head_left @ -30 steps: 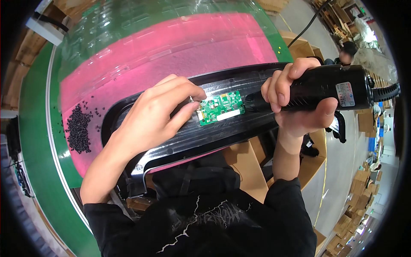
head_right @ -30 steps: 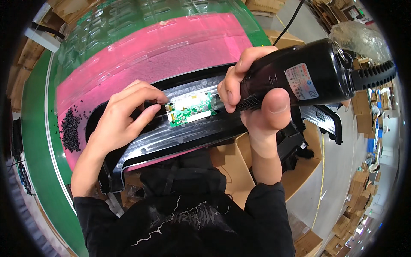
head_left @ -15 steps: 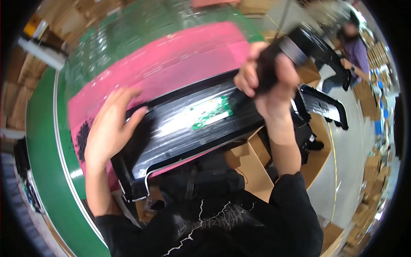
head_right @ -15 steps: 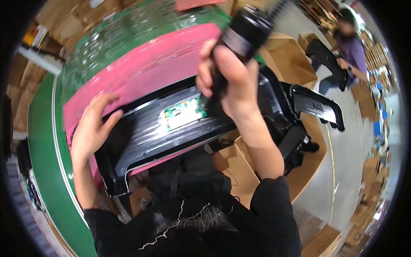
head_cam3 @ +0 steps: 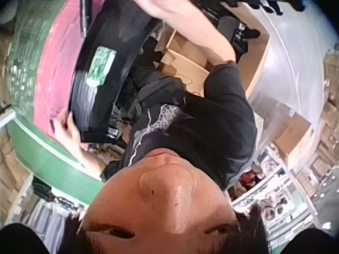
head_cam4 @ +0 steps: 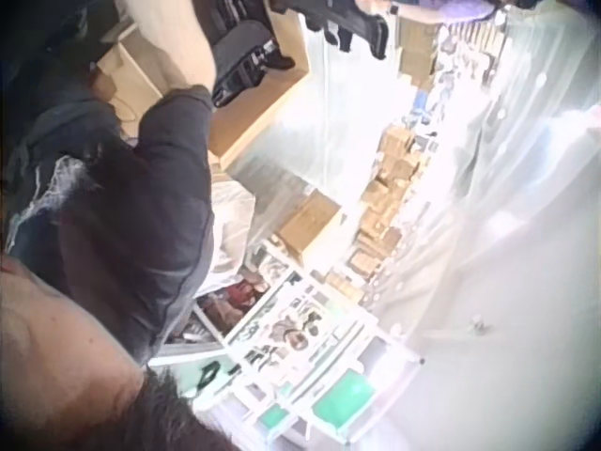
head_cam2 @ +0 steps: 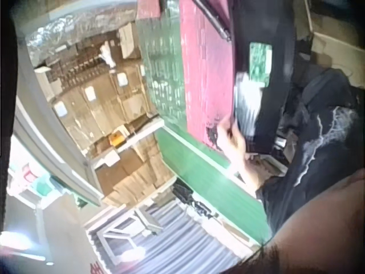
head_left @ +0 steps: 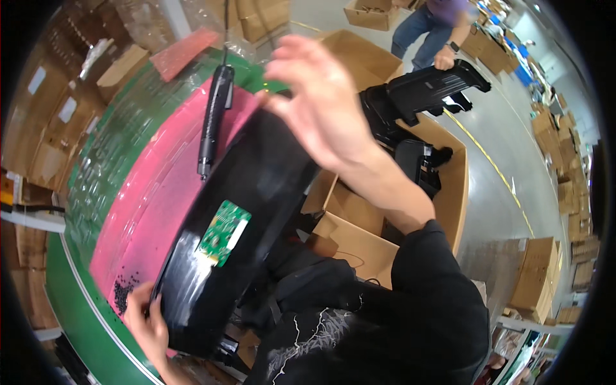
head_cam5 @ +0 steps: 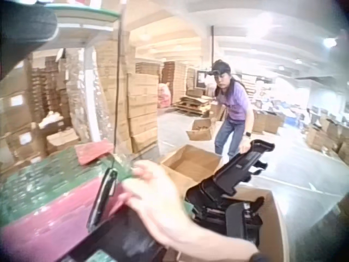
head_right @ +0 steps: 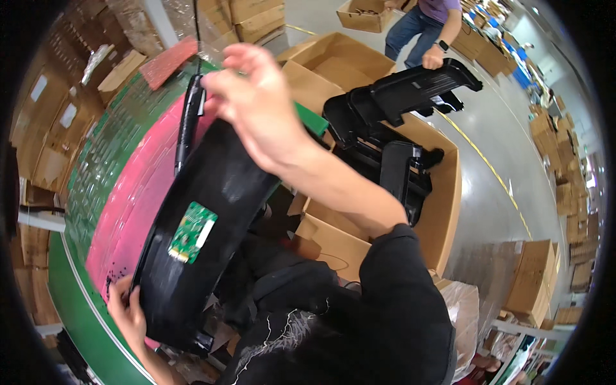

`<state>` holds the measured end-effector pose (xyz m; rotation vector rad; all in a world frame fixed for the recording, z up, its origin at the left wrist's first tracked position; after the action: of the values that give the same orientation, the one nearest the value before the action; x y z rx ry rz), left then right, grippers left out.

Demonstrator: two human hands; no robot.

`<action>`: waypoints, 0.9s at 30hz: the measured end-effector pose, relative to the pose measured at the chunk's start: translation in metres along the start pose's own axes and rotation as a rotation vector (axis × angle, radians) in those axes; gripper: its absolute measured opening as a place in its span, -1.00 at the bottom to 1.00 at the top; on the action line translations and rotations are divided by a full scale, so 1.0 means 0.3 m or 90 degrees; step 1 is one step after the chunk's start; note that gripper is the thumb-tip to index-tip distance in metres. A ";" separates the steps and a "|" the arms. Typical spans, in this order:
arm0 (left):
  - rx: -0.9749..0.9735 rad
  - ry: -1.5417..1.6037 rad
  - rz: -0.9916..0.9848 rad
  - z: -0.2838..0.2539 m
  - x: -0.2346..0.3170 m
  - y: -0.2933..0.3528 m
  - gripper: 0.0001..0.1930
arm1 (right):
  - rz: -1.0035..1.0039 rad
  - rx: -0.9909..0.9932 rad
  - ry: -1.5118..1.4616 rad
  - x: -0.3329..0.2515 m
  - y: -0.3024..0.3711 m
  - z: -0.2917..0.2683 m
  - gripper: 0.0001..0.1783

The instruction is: Assembling circuit boards into plastic housings using an electric screwdriver.

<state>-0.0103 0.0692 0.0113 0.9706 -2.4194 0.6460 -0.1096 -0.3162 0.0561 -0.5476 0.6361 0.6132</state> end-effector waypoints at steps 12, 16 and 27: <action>0.783 0.150 -0.279 -0.402 -0.257 0.641 -0.88 | -0.029 0.737 1.003 -0.446 -0.086 -1.455 -0.27; 0.772 0.328 -0.273 -0.455 -0.334 0.756 -0.88 | 0.282 0.662 0.832 -0.249 -0.061 -1.755 -0.41; 0.819 0.620 -0.296 -0.517 -0.241 0.860 -0.85 | 0.238 0.475 0.597 -0.204 -0.027 -1.723 -0.71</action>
<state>-0.1140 0.3603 0.0280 1.1348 -0.7222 1.9493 -0.3369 -0.6700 -0.2506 0.0370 1.7890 0.3887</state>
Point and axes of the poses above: each hand's wrist, its own y-axis away from the middle knuckle, its own z-axis out of the palm, x = y × z, the point moved 4 cm from there along -y, towards the middle knuckle
